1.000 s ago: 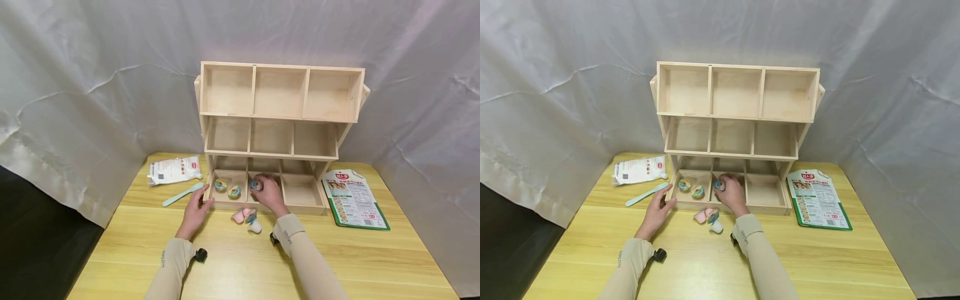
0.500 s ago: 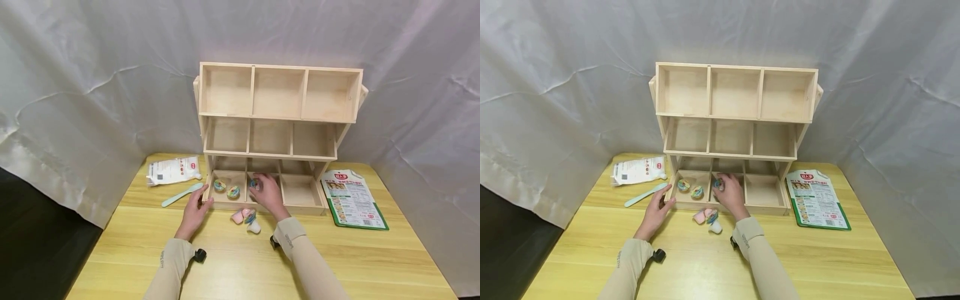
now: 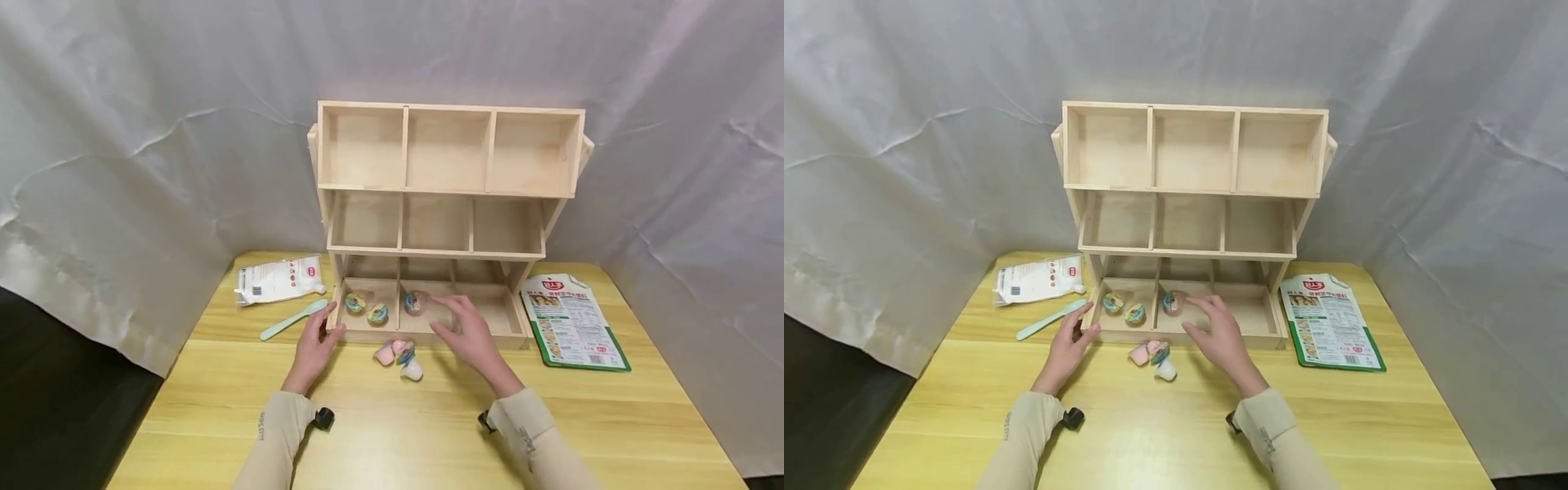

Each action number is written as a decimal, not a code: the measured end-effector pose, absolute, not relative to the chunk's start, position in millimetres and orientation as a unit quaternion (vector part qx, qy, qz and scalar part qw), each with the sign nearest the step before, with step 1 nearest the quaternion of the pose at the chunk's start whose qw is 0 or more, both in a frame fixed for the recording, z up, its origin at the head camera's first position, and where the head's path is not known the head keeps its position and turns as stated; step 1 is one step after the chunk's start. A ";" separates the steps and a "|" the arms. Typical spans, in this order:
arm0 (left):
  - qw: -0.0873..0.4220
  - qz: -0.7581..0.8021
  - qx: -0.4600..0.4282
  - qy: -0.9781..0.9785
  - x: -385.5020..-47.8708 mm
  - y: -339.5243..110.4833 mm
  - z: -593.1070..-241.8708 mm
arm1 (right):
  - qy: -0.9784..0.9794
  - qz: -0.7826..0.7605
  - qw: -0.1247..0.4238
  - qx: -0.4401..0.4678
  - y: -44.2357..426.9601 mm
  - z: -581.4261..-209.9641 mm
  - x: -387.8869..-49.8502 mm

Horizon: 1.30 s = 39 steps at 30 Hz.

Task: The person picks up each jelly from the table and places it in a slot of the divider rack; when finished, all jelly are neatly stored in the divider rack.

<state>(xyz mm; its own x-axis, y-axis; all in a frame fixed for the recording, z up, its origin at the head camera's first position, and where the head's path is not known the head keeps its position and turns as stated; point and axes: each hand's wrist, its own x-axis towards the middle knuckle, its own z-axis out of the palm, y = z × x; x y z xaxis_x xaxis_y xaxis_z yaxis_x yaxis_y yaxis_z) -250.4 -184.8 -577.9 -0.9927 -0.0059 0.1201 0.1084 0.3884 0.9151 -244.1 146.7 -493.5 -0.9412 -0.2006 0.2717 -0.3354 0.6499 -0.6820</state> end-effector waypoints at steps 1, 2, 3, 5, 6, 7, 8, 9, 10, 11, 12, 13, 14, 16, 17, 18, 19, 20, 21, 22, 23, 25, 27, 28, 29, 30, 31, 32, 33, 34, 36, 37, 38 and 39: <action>0.052 -0.551 -0.031 -0.832 -250.4 -185.1 -577.1 | -0.905 0.391 0.081 0.145 149.9 -493.2 -240.2; 0.052 -0.552 -0.032 -0.831 -250.5 -185.6 -576.5 | -0.905 0.393 0.073 0.143 152.6 -493.2 -236.3; 0.051 -0.552 -0.033 -0.832 -250.3 -185.9 -575.9 | -0.905 0.394 0.067 0.143 154.2 -493.3 -232.6; 0.050 -0.552 -0.036 -0.831 -249.9 -186.2 -575.0 | -0.905 0.396 0.057 0.145 155.1 -495.3 -225.1; 0.050 -0.553 -0.036 -0.831 -249.8 -186.0 -574.8 | -0.904 0.398 0.052 0.148 154.5 -496.6 -221.8; 0.050 -0.553 -0.037 -0.831 -249.8 -185.8 -574.9 | -0.903 0.399 0.049 0.152 153.2 -498.3 -218.6; 0.050 -0.553 -0.038 -0.830 -249.8 -185.5 -575.3 | -0.902 0.400 0.046 0.156 151.3 -499.9 -215.7; 0.050 -0.553 -0.038 -0.830 -249.9 -185.0 -575.6 | -0.902 0.400 0.042 0.159 149.0 -501.6 -212.9; 0.051 -0.555 -0.039 -0.829 -249.8 -185.0 -575.8 | -0.901 0.401 0.038 0.162 145.8 -503.7 -210.9; 0.051 -0.556 -0.039 -0.829 -249.9 -185.2 -576.3 | -0.901 0.401 0.031 0.164 142.6 -505.5 -209.3; 0.052 -0.556 -0.039 -0.828 -250.1 -185.1 -576.6 | -0.900 0.402 0.025 0.167 139.3 -507.7 -208.2; 0.052 -0.558 -0.039 -0.828 -250.0 -185.2 -576.6 | -0.900 0.403 0.018 0.169 135.8 -509.7 -207.0; 0.052 -0.559 -0.039 -0.827 -250.2 -185.2 -576.7 | -0.900 0.401 0.013 0.170 132.3 -511.4 -205.7; 0.052 -0.559 -0.040 -0.826 -250.5 -185.2 -576.8 | -0.900 0.400 0.003 0.172 125.5 -514.4 -203.8; 0.052 -0.559 -0.039 -0.827 -250.9 -185.2 -577.2 | -0.900 0.399 -0.001 0.173 122.3 -515.7 -203.2; 0.051 -0.557 -0.040 -0.828 -251.2 -185.0 -577.3 | -0.900 0.400 -0.005 0.175 119.3 -516.9 -202.7; 0.051 -0.558 -0.039 -0.827 -251.3 -185.0 -577.2 | -0.900 0.399 -0.008 0.176 116.4 -517.8 -202.2; 0.051 -0.557 -0.039 -0.828 -251.6 -184.8 -577.3 | -0.900 0.399 -0.009 0.177 113.7 -518.7 -201.8; 0.050 -0.557 -0.038 -0.828 -251.4 -184.8 -576.9 | -0.900 0.397 -0.011 0.178 111.4 -519.8 -201.7; 0.050 -0.557 -0.037 -0.828 -251.5 -184.9 -576.8 | -0.901 0.396 -0.012 0.179 109.2 -521.1 -201.8; 0.050 -0.558 -0.036 -0.828 -251.2 -184.9 -576.3 | -0.902 0.393 -0.012 0.179 107.1 -522.3 -202.1; 0.050 -0.559 -0.033 -0.827 -250.7 -184.7 -575.4 | -0.906 0.382 -0.010 0.181 103.6 -524.9 -202.9; 0.051 -0.559 -0.031 -0.827 -250.2 -184.5 -574.8 | -0.911 0.370 -0.007 0.183 101.3 -527.1 -203.8; 0.051 -0.559 -0.031 -0.827 -250.3 -184.3 -574.8 | -0.912 0.366 -0.004 0.183 100.3 -527.9 -204.2; 0.051 -0.559 -0.031 -0.827 -250.3 -184.2 -574.7 | -0.914 0.362 -0.003 0.184 99.6 -528.6 -204.6; 0.051 -0.558 -0.032 -0.827 -250.4 -184.0 -574.7 | -0.915 0.360 -0.002 0.184 99.1 -528.7 -204.7; 0.051 -0.559 -0.033 -0.827 -250.7 -183.9 -574.8 | -0.915 0.359 -0.003 0.183 98.8 -529.0 -204.9; 0.051 -0.558 -0.034 -0.828 -250.9 -183.8 -575.1 | -0.915 0.360 -0.004 0.182 98.7 -528.8 -205.0; 0.051 -0.558 -0.035 -0.827 -251.0 -183.7 -575.2 | -0.914 0.364 -0.007 0.182 98.6 -528.5 -205.0; 0.050 -0.557 -0.036 -0.828 -251.1 -183.7 -575.5 | -0.913 0.364 -0.010 0.182 98.5 -528.4 -205.1; 0.049 -0.559 -0.035 -0.827 -250.7 -183.8 -575.1 | -0.912 0.367 -0.020 0.182 98.6 -527.8 -205.2; 0.048 -0.560 -0.034 -0.826 -250.5 -183.8 -575.1 | -0.912 0.367 -0.024 0.182 98.7 -527.6 -205.5; 0.048 -0.560 -0.033 -0.826 -250.4 -183.8 -575.0 | -0.912 0.367 -0.028 0.183 98.7 -527.4 -205.7; 0.049 -0.561 -0.033 -0.826 -250.5 -183.9 -575.1 | -0.911 0.367 -0.030 0.184 98.9 -527.5 -206.1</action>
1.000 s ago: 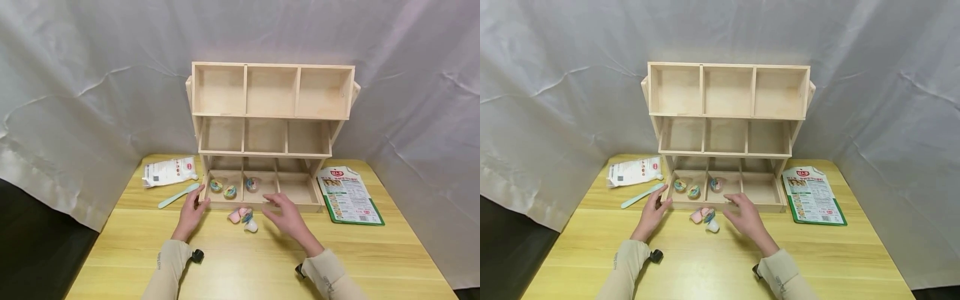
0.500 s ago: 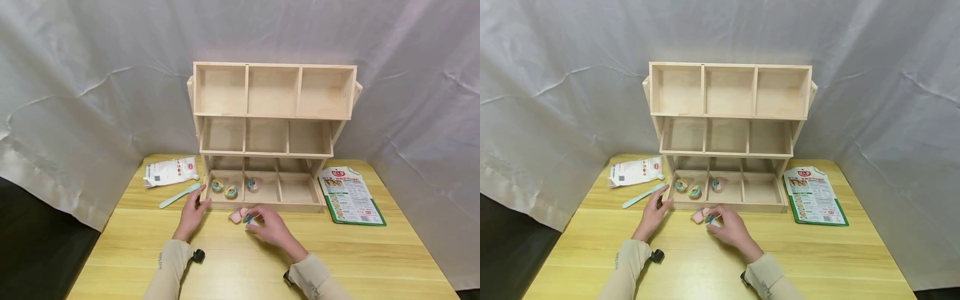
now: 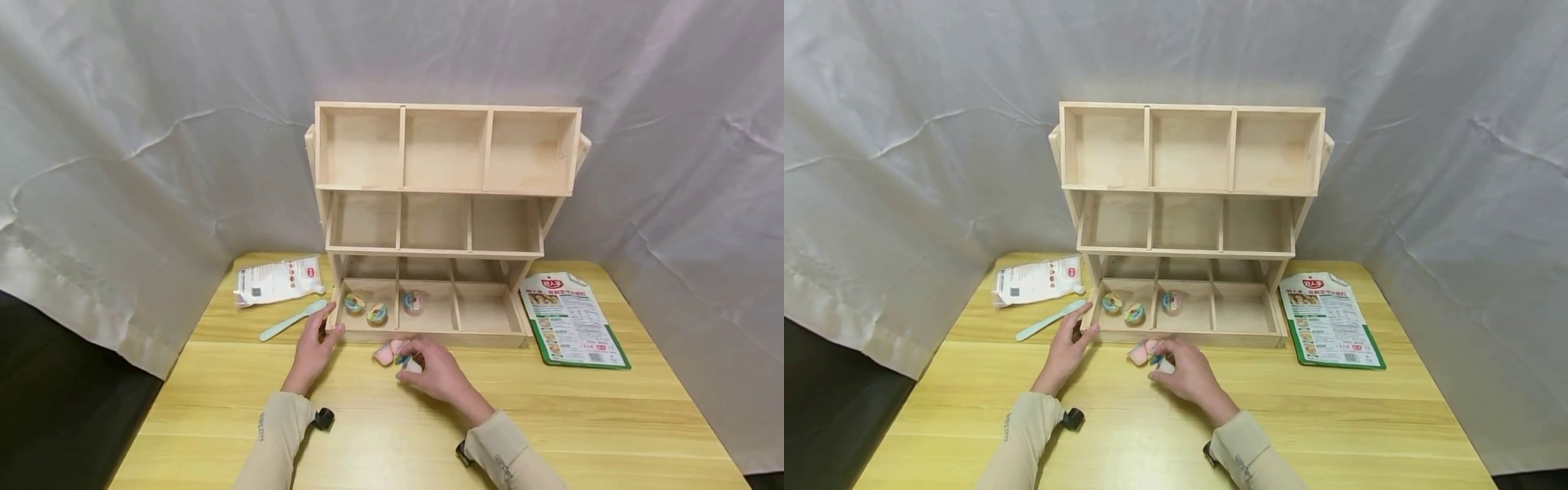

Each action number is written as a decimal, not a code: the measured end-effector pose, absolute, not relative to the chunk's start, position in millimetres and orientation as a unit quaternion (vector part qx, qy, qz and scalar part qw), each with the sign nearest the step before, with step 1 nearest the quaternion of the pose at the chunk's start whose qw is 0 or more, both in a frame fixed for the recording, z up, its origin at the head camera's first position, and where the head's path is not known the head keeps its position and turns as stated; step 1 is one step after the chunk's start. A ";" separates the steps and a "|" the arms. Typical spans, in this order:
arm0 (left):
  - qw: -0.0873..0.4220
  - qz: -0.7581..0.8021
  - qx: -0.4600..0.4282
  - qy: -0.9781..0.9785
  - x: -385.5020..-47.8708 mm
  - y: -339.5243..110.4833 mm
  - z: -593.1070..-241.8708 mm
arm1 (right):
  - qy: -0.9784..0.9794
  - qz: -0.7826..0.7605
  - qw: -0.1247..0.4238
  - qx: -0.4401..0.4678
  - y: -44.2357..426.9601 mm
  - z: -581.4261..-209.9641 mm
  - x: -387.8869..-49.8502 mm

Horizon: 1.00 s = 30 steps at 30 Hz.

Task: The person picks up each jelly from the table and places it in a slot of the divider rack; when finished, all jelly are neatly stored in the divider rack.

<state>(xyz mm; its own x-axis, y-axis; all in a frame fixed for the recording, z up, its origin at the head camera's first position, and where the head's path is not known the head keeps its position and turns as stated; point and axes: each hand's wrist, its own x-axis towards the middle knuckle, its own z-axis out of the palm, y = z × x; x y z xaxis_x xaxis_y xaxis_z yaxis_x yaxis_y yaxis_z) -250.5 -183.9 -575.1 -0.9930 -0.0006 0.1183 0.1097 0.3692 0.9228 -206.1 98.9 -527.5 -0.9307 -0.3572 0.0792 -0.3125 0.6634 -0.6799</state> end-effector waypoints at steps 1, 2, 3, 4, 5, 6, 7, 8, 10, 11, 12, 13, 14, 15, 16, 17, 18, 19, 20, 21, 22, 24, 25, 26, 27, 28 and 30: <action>0.050 -0.560 -0.033 -0.827 -250.7 -183.9 -575.5 | 0.912 -0.364 0.033 -0.184 98.9 -527.6 -206.4; 0.051 -0.559 -0.034 -0.827 -250.8 -184.1 -575.7 | 0.913 -0.363 0.035 -0.183 99.0 -527.8 -206.9; 0.053 -0.558 -0.035 -0.828 -251.2 -184.2 -576.2 | 0.913 -0.362 0.037 -0.183 99.1 -528.0 -207.3; 0.055 -0.556 -0.036 -0.828 -251.6 -184.1 -576.7 | 0.913 -0.363 0.038 -0.182 99.3 -528.1 -207.7; 0.056 -0.556 -0.037 -0.829 -252.0 -184.2 -577.2 | 0.913 -0.364 0.039 -0.181 99.6 -528.4 -208.0; 0.057 -0.556 -0.037 -0.828 -252.1 -184.3 -577.5 | 0.912 -0.366 0.041 -0.180 99.9 -528.7 -208.4; 0.057 -0.556 -0.037 -0.828 -252.2 -184.2 -577.7 | 0.911 -0.368 0.042 -0.180 100.3 -528.9 -208.6; 0.056 -0.557 -0.036 -0.828 -252.1 -184.3 -577.8 | 0.910 -0.372 0.044 -0.179 100.7 -529.1 -208.8; 0.054 -0.560 -0.034 -0.826 -252.0 -184.4 -577.6 | 0.907 -0.377 0.045 -0.180 101.6 -529.7 -209.2; 0.053 -0.561 -0.033 -0.826 -252.0 -184.4 -577.5 | 0.906 -0.379 0.046 -0.180 102.2 -529.9 -209.4; 0.052 -0.560 -0.033 -0.826 -252.0 -184.4 -577.4 | 0.906 -0.381 0.047 -0.181 102.8 -530.1 -209.6; 0.051 -0.559 -0.032 -0.827 -252.1 -184.5 -577.7 | 0.905 -0.381 0.047 -0.182 103.3 -530.2 -209.7; 0.052 -0.560 -0.032 -0.827 -252.0 -184.5 -577.4 | 0.905 -0.383 0.048 -0.182 103.9 -530.1 -209.8; 0.053 -0.560 -0.031 -0.827 -252.1 -184.6 -577.2 | 0.904 -0.384 0.049 -0.181 104.5 -530.0 -210.0; 0.053 -0.559 -0.030 -0.827 -252.1 -184.5 -577.1 | 0.904 -0.386 0.050 -0.179 105.3 -529.8 -210.1; 0.056 -0.557 -0.032 -0.828 -252.2 -184.5 -577.3 | 0.903 -0.388 0.051 -0.177 106.0 -529.0 -210.0; 0.056 -0.557 -0.031 -0.828 -252.1 -184.4 -577.2 | 0.903 -0.390 0.051 -0.175 106.6 -528.0 -209.8; 0.056 -0.557 -0.031 -0.828 -252.0 -184.4 -576.9 | 0.902 -0.391 0.051 -0.174 107.2 -526.9 -209.8; 0.057 -0.558 -0.031 -0.827 -251.9 -184.3 -576.5 | 0.902 -0.394 0.052 -0.170 107.8 -525.5 -209.8; 0.057 -0.558 -0.030 -0.827 -251.8 -184.3 -576.3 | 0.902 -0.395 0.053 -0.166 108.2 -524.1 -209.8; 0.056 -0.558 -0.031 -0.828 -251.8 -184.2 -576.1 | 0.902 -0.397 0.053 -0.161 108.6 -522.3 -210.0; 0.056 -0.559 -0.030 -0.827 -251.4 -184.1 -575.5 | 0.902 -0.401 0.049 -0.154 109.1 -518.6 -211.0; 0.057 -0.559 -0.031 -0.827 -251.4 -184.1 -575.5 | 0.901 -0.406 0.047 -0.149 109.4 -516.6 -211.6; 0.058 -0.559 -0.031 -0.826 -251.4 -184.1 -575.5 | 0.899 -0.411 0.042 -0.145 109.7 -515.1 -212.7; 0.058 -0.558 -0.031 -0.827 -251.2 -184.0 -575.5 | 0.896 -0.419 0.037 -0.141 110.0 -512.7 -213.4; 0.057 -0.558 -0.032 -0.827 -250.9 -184.1 -575.4 | 0.893 -0.428 0.032 -0.137 110.5 -510.1 -214.2; 0.057 -0.558 -0.034 -0.827 -250.7 -184.2 -576.0 | 0.887 -0.443 0.020 -0.131 112.0 -506.5 -216.0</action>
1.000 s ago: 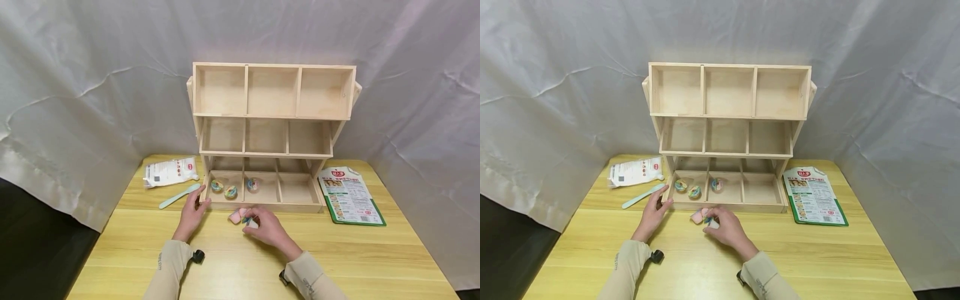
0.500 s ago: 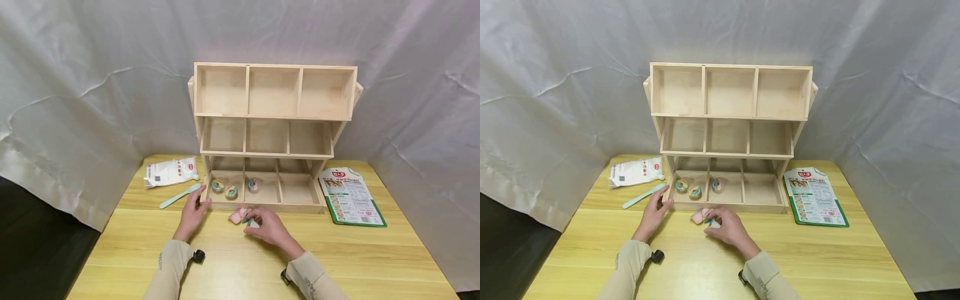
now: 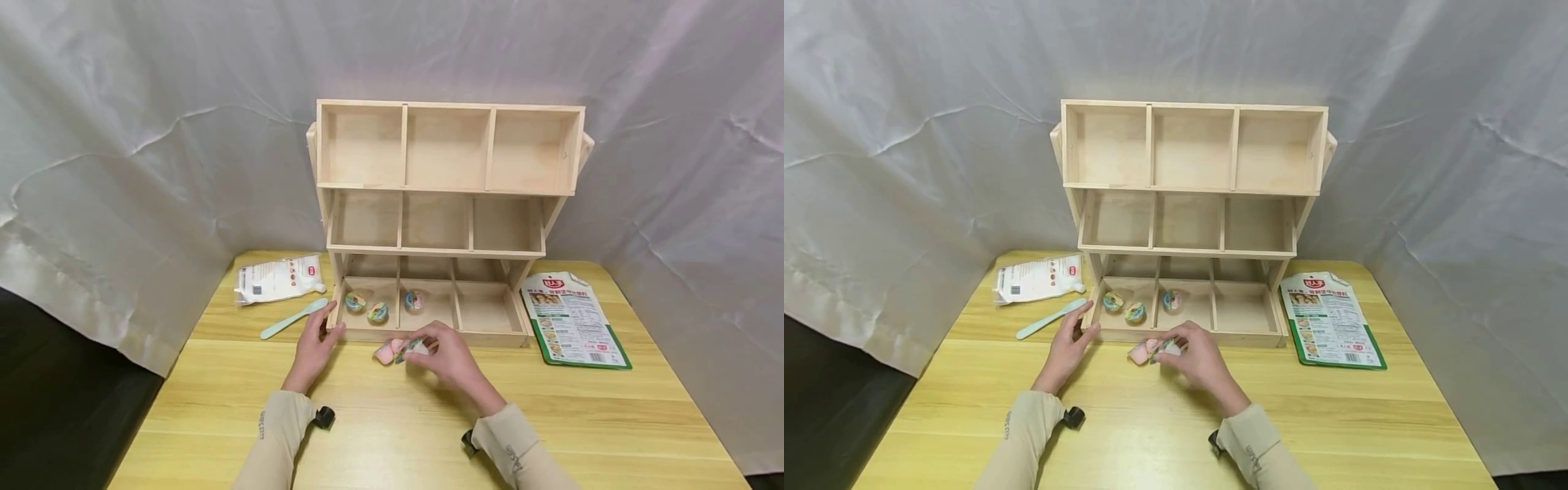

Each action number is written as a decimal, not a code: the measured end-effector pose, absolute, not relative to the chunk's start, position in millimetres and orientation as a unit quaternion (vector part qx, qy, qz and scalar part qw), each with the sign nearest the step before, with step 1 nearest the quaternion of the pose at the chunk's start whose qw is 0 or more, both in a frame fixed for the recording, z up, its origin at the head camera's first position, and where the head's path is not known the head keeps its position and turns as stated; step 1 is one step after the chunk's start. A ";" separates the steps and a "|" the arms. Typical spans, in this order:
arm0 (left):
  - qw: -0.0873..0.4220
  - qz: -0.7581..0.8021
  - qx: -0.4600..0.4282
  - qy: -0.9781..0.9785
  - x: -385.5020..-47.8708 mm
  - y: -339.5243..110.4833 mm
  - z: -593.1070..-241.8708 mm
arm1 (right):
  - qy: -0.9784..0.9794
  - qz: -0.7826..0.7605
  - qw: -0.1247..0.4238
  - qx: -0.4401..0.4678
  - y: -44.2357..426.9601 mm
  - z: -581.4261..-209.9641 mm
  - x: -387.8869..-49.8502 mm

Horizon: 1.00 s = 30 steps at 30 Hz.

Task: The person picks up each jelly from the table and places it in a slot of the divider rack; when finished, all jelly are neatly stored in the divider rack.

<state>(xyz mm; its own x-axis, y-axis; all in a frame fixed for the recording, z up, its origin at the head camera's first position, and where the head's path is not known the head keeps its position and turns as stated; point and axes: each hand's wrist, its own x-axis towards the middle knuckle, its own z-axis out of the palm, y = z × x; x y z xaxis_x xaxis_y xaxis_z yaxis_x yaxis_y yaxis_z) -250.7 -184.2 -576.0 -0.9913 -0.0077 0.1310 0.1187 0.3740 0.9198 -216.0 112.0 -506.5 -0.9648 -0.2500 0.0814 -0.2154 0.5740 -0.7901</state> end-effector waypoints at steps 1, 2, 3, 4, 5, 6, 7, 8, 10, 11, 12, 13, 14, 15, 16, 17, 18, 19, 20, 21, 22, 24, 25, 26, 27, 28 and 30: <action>0.055 -0.559 -0.033 -0.827 -250.8 -184.3 -576.4 | 0.884 -0.450 0.011 -0.130 112.9 -505.4 -217.3; 0.054 -0.559 -0.033 -0.826 -250.7 -184.4 -576.4 | 0.881 -0.456 0.003 -0.128 113.8 -504.4 -218.5; 0.054 -0.560 -0.034 -0.826 -250.6 -184.6 -576.5 | 0.877 -0.464 -0.002 -0.122 114.6 -502.7 -219.2; 0.054 -0.560 -0.034 -0.826 -250.8 -184.7 -577.0 | 0.875 -0.470 -0.009 -0.116 115.4 -502.3 -220.7; 0.055 -0.560 -0.034 -0.826 -251.1 -184.8 -577.7 | 0.872 -0.476 -0.018 -0.112 116.3 -502.2 -222.0; 0.055 -0.560 -0.034 -0.826 -251.1 -184.9 -577.9 | 0.867 -0.486 -0.025 -0.104 116.9 -501.9 -223.1; 0.055 -0.560 -0.034 -0.826 -251.0 -184.9 -577.8 | 0.864 -0.493 -0.031 -0.097 117.6 -501.9 -224.6; 0.055 -0.559 -0.034 -0.826 -251.0 -184.8 -577.7 | 0.860 -0.501 -0.036 -0.089 118.0 -501.5 -226.0; 0.056 -0.558 -0.035 -0.827 -251.4 -184.7 -578.1 | 0.853 -0.515 -0.044 -0.075 119.3 -502.9 -229.0; 0.055 -0.559 -0.034 -0.827 -251.2 -184.6 -577.6 | 0.849 -0.522 -0.047 -0.070 119.9 -503.9 -230.3; 0.054 -0.559 -0.034 -0.827 -251.2 -184.5 -577.3 | 0.845 -0.529 -0.049 -0.063 120.4 -505.1 -231.4; 0.054 -0.560 -0.034 -0.826 -251.0 -184.3 -577.0 | 0.840 -0.536 -0.053 -0.059 121.1 -506.5 -232.6; 0.053 -0.561 -0.034 -0.825 -250.7 -184.3 -576.4 | 0.835 -0.544 -0.056 -0.054 121.6 -507.6 -233.3; 0.052 -0.562 -0.033 -0.825 -250.3 -184.2 -576.0 | 0.830 -0.553 -0.060 -0.048 122.1 -509.0 -234.1; 0.051 -0.560 -0.034 -0.826 -250.2 -184.1 -575.8 | 0.824 -0.562 -0.064 -0.043 122.5 -510.2 -234.7; 0.051 -0.559 -0.034 -0.827 -250.0 -184.2 -575.7 | 0.818 -0.570 -0.068 -0.037 122.8 -511.3 -235.2; 0.051 -0.557 -0.034 -0.829 -250.0 -184.3 -576.0 | 0.813 -0.578 -0.071 -0.032 123.2 -512.3 -235.7; 0.051 -0.557 -0.034 -0.829 -249.7 -184.3 -575.9 | 0.809 -0.583 -0.075 -0.026 123.4 -513.3 -236.4; 0.050 -0.555 -0.034 -0.830 -249.9 -184.4 -576.3 | 0.806 -0.587 -0.077 -0.021 123.5 -513.9 -236.7; 0.051 -0.553 -0.034 -0.831 -249.9 -184.4 -576.7 | 0.804 -0.589 -0.079 -0.014 123.7 -514.6 -237.2; 0.050 -0.553 -0.034 -0.831 -249.9 -184.5 -576.8 | 0.803 -0.591 -0.080 -0.008 123.9 -515.1 -237.6; 0.048 -0.555 -0.033 -0.830 -249.5 -184.6 -576.2 | 0.803 -0.590 -0.081 0.000 124.0 -515.6 -238.2; 0.048 -0.556 -0.033 -0.829 -249.4 -184.7 -575.9 | 0.805 -0.588 -0.082 0.004 124.0 -515.9 -238.7; 0.047 -0.555 -0.033 -0.830 -249.6 -184.7 -576.0 | 0.806 -0.587 -0.083 0.007 123.9 -516.1 -239.2; 0.047 -0.555 -0.032 -0.830 -249.5 -184.7 -575.6 | 0.807 -0.585 -0.083 0.009 123.7 -516.1 -239.7; 0.047 -0.556 -0.032 -0.829 -249.7 -184.8 -575.2 | 0.808 -0.583 -0.083 0.010 123.4 -516.1 -240.3; 0.049 -0.555 -0.031 -0.830 -250.2 -184.9 -575.1 | 0.810 -0.580 -0.083 0.010 122.8 -516.1 -241.8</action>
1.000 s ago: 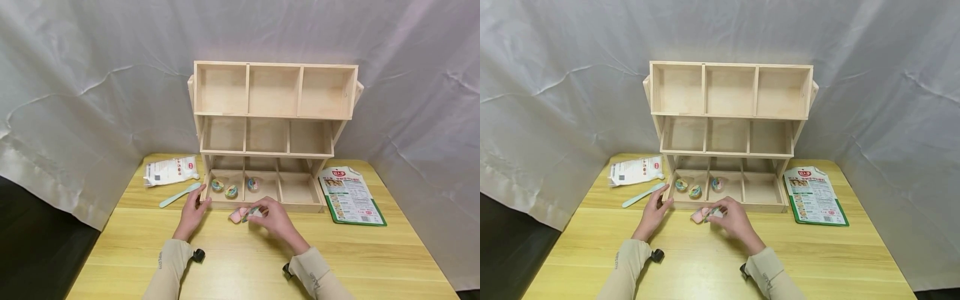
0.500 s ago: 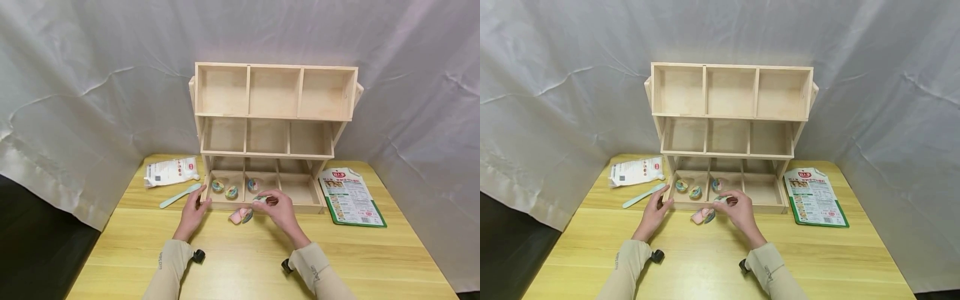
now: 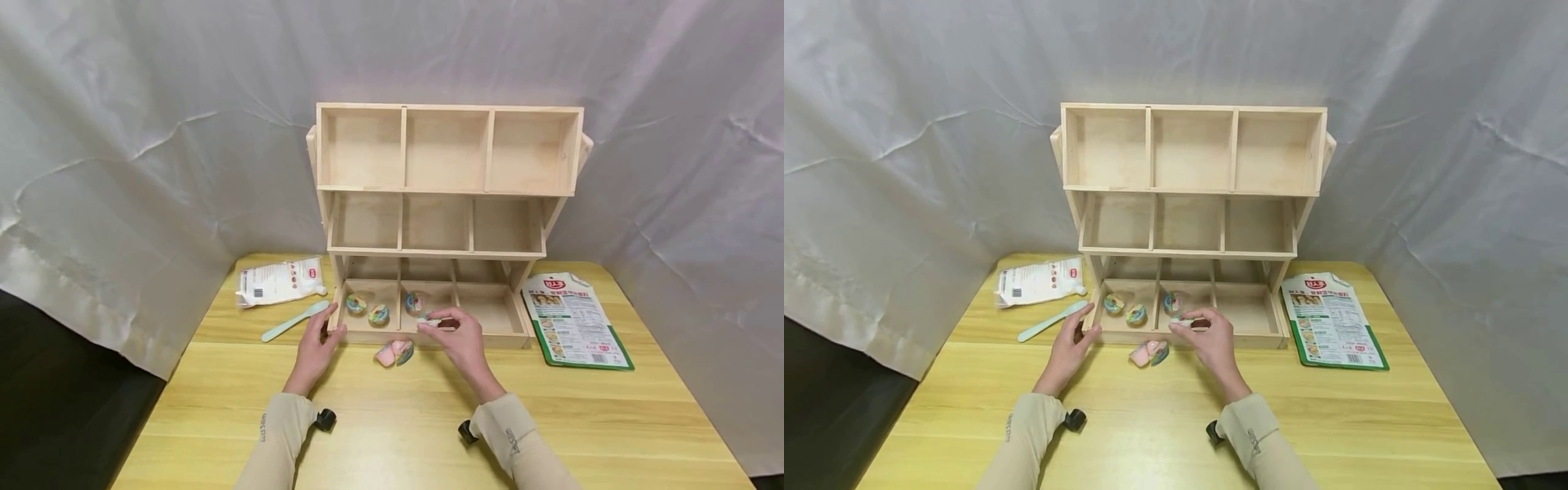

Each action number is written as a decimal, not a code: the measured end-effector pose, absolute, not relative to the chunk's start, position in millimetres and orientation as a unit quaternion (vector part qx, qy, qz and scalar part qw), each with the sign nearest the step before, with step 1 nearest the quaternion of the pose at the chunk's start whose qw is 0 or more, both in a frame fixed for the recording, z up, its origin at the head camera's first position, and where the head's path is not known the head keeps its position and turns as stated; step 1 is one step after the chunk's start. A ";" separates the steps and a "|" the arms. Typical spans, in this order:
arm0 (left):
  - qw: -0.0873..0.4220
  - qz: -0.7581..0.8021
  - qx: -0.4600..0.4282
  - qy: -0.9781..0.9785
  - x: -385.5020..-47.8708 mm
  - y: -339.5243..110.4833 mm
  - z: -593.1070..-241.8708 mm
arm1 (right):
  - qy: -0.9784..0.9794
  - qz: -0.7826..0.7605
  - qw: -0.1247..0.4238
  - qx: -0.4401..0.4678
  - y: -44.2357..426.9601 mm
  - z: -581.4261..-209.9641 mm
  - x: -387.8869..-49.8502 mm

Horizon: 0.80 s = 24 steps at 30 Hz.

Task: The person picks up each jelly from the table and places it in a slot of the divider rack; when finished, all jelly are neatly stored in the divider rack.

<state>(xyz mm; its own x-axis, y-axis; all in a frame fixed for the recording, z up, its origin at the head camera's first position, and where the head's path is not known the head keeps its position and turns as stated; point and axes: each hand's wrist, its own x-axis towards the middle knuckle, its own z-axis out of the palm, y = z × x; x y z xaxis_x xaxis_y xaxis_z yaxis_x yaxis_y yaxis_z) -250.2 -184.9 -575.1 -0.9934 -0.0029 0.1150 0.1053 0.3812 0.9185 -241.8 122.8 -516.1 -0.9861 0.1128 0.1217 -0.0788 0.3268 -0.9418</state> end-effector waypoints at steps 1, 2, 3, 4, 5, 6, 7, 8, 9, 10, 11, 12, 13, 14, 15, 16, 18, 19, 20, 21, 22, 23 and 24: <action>0.050 -0.555 -0.031 -0.830 -250.5 -184.8 -575.0 | -0.810 0.581 0.082 -0.011 122.5 -515.9 -242.4; 0.050 -0.555 -0.031 -0.830 -250.5 -184.9 -574.9 | -0.809 0.581 0.082 -0.012 122.1 -515.7 -242.9; 0.050 -0.555 -0.032 -0.830 -250.6 -184.9 -574.7 | -0.809 0.582 0.082 -0.013 121.8 -515.4 -243.4; 0.051 -0.555 -0.032 -0.830 -250.8 -184.9 -574.7 | -0.808 0.584 0.081 -0.013 121.4 -515.4 -244.0; 0.051 -0.555 -0.033 -0.830 -251.0 -184.9 -574.9 | -0.807 0.585 0.081 -0.015 121.1 -515.6 -244.9; 0.051 -0.554 -0.033 -0.830 -250.9 -184.8 -574.8 | -0.806 0.586 0.081 -0.016 120.6 -515.7 -245.6; 0.051 -0.553 -0.033 -0.831 -251.3 -184.8 -575.1 | -0.804 0.588 0.081 -0.017 120.3 -515.8 -246.3; 0.050 -0.553 -0.032 -0.831 -251.2 -184.8 -575.0 | -0.804 0.589 0.081 -0.020 119.9 -515.8 -247.1; 0.050 -0.552 -0.032 -0.832 -251.2 -184.7 -574.9 | -0.803 0.589 0.082 -0.021 119.6 -516.1 -248.3; 0.050 -0.552 -0.031 -0.832 -250.9 -184.7 -574.7 | -0.803 0.590 0.082 -0.023 119.3 -516.6 -249.5; 0.049 -0.552 -0.031 -0.832 -250.8 -184.7 -574.7 | -0.802 0.591 0.083 -0.025 119.2 -517.2 -250.8; 0.048 -0.551 -0.030 -0.832 -250.3 -184.7 -574.4 | -0.802 0.592 0.083 -0.026 119.1 -517.3 -251.7; 0.048 -0.552 -0.030 -0.832 -250.1 -184.8 -574.3 | -0.800 0.594 0.083 -0.027 119.1 -517.6 -252.8; 0.048 -0.552 -0.029 -0.832 -249.8 -184.9 -574.1 | -0.799 0.595 0.084 -0.027 119.1 -518.1 -253.9; 0.048 -0.553 -0.030 -0.832 -249.9 -184.9 -574.3 | -0.797 0.597 0.085 -0.027 119.2 -518.8 -255.0; 0.049 -0.553 -0.031 -0.831 -249.9 -185.0 -574.6 | -0.796 0.599 0.086 -0.026 119.3 -519.2 -255.7; 0.050 -0.553 -0.033 -0.831 -250.5 -185.1 -575.8 | -0.792 0.603 0.090 -0.025 119.4 -519.7 -256.8; 0.051 -0.552 -0.034 -0.832 -250.8 -185.1 -576.4 | -0.790 0.605 0.092 -0.024 119.4 -520.2 -257.4; 0.051 -0.551 -0.035 -0.832 -251.0 -185.1 -576.8 | -0.789 0.606 0.094 -0.023 119.3 -520.7 -257.9; 0.052 -0.551 -0.036 -0.832 -251.1 -185.1 -577.3 | -0.789 0.607 0.096 -0.021 119.2 -521.1 -258.3; 0.052 -0.550 -0.035 -0.833 -251.1 -185.1 -577.2 | -0.789 0.606 0.097 -0.020 119.0 -521.5 -258.8; 0.053 -0.551 -0.035 -0.832 -251.2 -185.1 -577.2 | -0.789 0.606 0.098 -0.018 118.8 -521.9 -259.2; 0.053 -0.551 -0.034 -0.832 -251.0 -185.0 -576.7 | -0.789 0.606 0.099 -0.016 118.5 -522.2 -259.7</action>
<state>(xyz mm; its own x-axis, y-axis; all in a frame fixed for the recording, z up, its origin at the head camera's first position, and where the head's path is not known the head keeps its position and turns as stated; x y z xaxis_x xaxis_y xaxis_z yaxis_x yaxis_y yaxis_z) -251.0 -185.0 -576.7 -0.9921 -0.0017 0.1255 0.1149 0.3898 0.9137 -259.7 118.5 -522.2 -0.9798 0.1458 0.1372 -0.0949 0.2649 -0.9596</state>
